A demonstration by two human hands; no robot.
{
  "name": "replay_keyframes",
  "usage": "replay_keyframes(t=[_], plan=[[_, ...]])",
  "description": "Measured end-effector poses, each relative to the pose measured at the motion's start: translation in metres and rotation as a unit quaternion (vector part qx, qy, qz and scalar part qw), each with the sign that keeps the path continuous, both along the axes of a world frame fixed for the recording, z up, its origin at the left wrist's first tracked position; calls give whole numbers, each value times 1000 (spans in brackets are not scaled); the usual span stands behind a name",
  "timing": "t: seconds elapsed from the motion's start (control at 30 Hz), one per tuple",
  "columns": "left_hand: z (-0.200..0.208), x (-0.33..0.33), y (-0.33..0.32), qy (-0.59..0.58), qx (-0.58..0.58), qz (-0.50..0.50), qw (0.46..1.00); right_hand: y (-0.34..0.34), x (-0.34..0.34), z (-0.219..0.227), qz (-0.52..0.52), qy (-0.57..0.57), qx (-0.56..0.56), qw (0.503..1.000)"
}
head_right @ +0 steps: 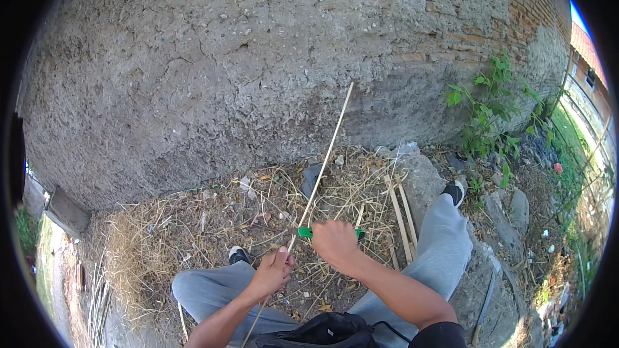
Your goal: The person splits and shaves a bamboo strip using a knife, then trims and scrapes the strip with a utility knife.
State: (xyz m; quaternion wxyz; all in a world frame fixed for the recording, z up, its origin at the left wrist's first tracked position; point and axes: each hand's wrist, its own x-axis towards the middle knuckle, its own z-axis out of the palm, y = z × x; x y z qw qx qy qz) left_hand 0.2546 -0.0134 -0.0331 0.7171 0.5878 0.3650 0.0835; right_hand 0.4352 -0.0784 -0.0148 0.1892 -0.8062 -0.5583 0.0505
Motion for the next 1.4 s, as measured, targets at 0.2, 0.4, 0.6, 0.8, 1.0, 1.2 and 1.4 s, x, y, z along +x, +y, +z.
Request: replay_keyframes(t=[0.2,0.4,0.6,0.8,1.0,1.2,1.4], plan=[[-31,-1,-2,-10,82,22,996,9,4,-12,-11,-24,-2,1000],[-35,-11,-2,45,150,-9,988,29,31,-24,-80,-61,44,994],[-18,-30,-23,97,222,-86,966,31,84,-28,-155,-36,25,987],[6,-75,-33,171,264,-139,939,32,106,-45,-201,-28,26,979],[9,-146,-49,240,302,-117,915,34,123,-62,-217,-20,27,976],[61,-185,-72,263,187,-120,939,38,126,-80,-235,-5,-21,972],[65,-231,-96,243,167,-87,952,22,154,-107,-285,39,-84,954]])
